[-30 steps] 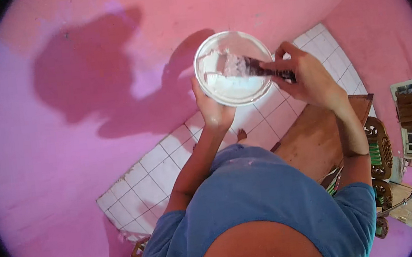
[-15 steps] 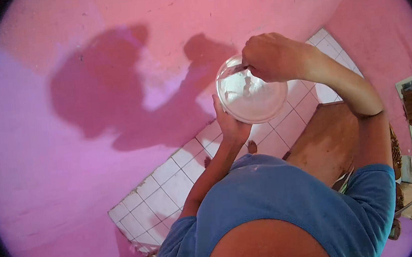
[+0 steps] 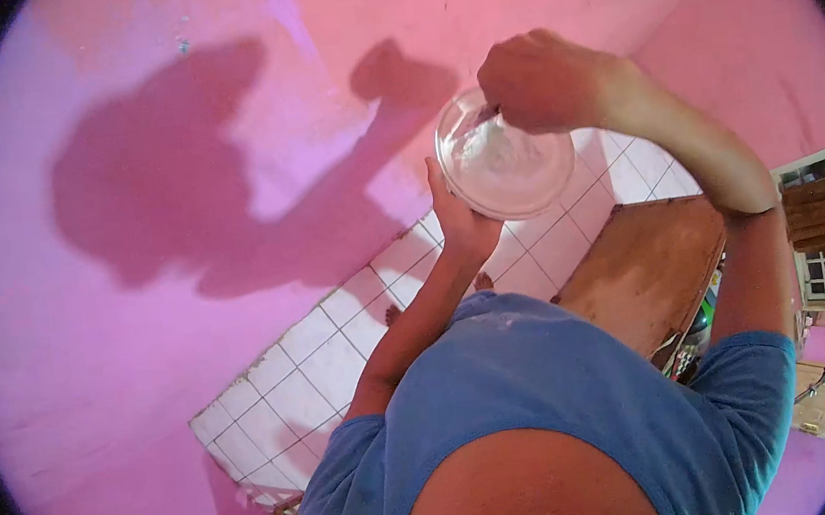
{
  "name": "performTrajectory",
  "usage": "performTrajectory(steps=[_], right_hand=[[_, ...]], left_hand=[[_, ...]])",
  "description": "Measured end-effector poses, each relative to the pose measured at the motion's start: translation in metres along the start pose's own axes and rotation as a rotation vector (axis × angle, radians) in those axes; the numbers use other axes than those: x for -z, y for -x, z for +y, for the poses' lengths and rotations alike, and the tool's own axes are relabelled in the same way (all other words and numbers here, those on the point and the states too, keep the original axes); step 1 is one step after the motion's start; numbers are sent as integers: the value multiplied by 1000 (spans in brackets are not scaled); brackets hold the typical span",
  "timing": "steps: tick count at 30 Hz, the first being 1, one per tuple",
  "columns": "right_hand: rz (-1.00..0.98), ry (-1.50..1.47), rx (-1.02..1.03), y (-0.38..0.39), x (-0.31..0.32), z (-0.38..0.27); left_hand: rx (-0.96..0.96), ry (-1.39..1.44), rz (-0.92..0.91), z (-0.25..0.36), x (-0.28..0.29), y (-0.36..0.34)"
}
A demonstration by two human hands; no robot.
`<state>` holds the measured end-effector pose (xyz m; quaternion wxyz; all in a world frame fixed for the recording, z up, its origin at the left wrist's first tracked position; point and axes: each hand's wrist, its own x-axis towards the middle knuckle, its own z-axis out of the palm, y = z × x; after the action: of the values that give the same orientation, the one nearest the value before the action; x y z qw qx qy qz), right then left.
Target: The person holds a plate of white compound in one hand and uses a putty knife to spread the compound across a pink wall.
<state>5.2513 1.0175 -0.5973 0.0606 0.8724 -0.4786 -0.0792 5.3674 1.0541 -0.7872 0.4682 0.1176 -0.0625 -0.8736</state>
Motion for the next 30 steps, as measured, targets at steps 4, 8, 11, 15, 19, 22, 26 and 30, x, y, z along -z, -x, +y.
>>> performTrajectory(steps=[4, 8, 11, 15, 19, 22, 26, 30], right_hand=[[-106, -53, 57, 1, -16, -2], [-97, -154, 149, 12, -28, -5], [-92, -68, 68, 27, -25, -1], [56, -194, -67, 48, -24, 7], [53, -283, -183, 63, -49, -2], [182, -289, -162, 90, -58, -6], [240, -336, -215, 99, -62, -10], [277, -372, -151, 84, -75, -11]], left_hand=[[56, 70, 3, 6, 1, 2], [15, 71, 25, 13, 12, 6], [-12, 58, 90, 18, 15, 9], [-21, -20, 143, 20, 6, 17], [-125, -29, 50, 25, -4, 18], [-66, -9, 83, 25, -7, 16], [-122, -68, 7, 21, -8, 15], [-153, -306, -52, 20, -7, 18]])
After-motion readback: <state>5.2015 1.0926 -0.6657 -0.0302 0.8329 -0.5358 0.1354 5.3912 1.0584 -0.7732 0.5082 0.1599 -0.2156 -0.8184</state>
